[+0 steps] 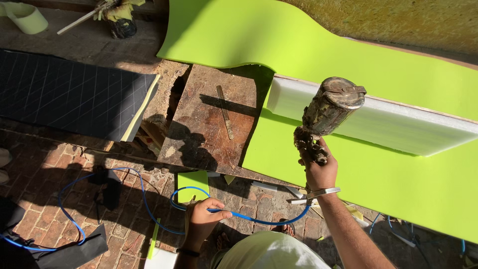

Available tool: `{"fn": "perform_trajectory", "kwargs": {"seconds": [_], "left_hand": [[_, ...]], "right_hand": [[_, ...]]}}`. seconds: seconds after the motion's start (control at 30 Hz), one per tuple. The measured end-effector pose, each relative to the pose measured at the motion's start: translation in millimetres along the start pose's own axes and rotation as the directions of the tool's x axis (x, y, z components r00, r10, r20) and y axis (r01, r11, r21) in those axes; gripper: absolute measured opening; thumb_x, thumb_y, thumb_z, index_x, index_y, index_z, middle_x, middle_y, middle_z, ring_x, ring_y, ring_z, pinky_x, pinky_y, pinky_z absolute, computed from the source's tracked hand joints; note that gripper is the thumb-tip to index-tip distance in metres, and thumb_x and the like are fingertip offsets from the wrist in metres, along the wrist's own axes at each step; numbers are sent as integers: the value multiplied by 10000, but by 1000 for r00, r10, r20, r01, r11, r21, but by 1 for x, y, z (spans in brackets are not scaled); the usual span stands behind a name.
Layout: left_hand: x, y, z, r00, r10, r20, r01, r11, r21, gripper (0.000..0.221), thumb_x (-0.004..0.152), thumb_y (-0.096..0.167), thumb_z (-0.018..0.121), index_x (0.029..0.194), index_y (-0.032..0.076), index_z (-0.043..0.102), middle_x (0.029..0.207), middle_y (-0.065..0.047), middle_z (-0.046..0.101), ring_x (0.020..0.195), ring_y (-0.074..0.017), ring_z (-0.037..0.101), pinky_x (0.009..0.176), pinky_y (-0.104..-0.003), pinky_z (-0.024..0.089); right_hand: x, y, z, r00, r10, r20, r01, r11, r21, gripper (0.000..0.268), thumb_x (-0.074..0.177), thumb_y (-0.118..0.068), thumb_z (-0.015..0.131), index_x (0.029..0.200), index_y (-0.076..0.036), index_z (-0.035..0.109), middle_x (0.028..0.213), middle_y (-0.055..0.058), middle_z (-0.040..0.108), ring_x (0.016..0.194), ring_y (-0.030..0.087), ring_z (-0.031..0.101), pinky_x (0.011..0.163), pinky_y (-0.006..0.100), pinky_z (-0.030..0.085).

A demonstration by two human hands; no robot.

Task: The person uses a spray gun to apply paint to a rectangular foam block resting on a green sheet. They refill the spray gun from a canister, then flip the foam block and trim excess green material from the work surface with a knife.

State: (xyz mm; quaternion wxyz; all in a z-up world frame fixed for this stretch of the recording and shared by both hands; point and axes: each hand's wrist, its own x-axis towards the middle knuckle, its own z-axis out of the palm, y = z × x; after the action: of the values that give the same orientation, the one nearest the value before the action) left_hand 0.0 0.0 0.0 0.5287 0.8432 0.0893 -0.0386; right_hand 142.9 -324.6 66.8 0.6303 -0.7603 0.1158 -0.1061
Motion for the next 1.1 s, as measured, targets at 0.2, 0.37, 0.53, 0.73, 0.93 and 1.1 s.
{"fn": "perform_trajectory", "kwargs": {"seconds": [0.2, 0.37, 0.53, 0.73, 0.93, 1.1], "left_hand": [[-4, 2, 5, 999, 41, -29, -40, 998, 39, 341, 635, 260, 963, 827, 56, 768, 720, -82, 796, 644, -136, 759, 606, -274, 559], [-6, 6, 12, 995, 95, -16, -95, 995, 29, 341, 634, 256, 965, 823, 54, 765, 734, -78, 798, 671, -132, 772, 615, -267, 570], [2, 9, 23, 995, 14, 94, -12, 1000, -22, 320, 654, 224, 949, 858, 57, 768, 709, -98, 797, 643, -126, 743, 596, -267, 552], [18, 32, 41, 985, 16, 169, -20, 1000, 22, 335, 648, 224, 956, 865, 51, 767, 683, -95, 792, 600, -110, 712, 561, -264, 532], [31, 68, 61, 972, 126, 198, -163, 970, 181, 334, 597, 256, 980, 815, 84, 795, 684, -74, 782, 600, -114, 740, 553, -272, 549], [40, 80, 86, 961, 70, 266, -128, 970, 205, 350, 582, 265, 983, 819, 92, 792, 673, -61, 782, 589, -119, 737, 558, -270, 553]], "right_hand": [[0, 13, -5, 999, 37, 12, -37, 998, 43, 715, 869, -75, 785, 1503, 19, 470, 1104, 143, 727, 855, 156, 725, 679, 289, 629], [-6, 20, -19, 997, 65, -35, -63, 997, 45, 686, 896, -100, 779, 1505, 18, 487, 1041, 136, 734, 816, 164, 722, 670, 290, 613], [-13, 27, -42, 992, 61, -108, -52, 995, 90, 665, 898, -106, 776, 1488, 17, 494, 1006, 111, 733, 823, 138, 717, 658, 282, 626], [-21, 35, -76, 984, 34, -177, -19, 996, 87, 555, 936, -106, 759, 1438, 31, 566, 981, 99, 732, 785, 128, 702, 646, 275, 605], [-29, 39, -112, 960, 89, -265, -64, 993, 100, 609, 926, -104, 760, 1469, 34, 521, 965, 104, 735, 740, 136, 699, 624, 267, 576], [-36, 44, -141, 936, 139, -323, -109, 988, 109, 653, 922, -108, 752, 1493, 40, 473, 989, 114, 742, 746, 134, 710, 640, 267, 586]]}}
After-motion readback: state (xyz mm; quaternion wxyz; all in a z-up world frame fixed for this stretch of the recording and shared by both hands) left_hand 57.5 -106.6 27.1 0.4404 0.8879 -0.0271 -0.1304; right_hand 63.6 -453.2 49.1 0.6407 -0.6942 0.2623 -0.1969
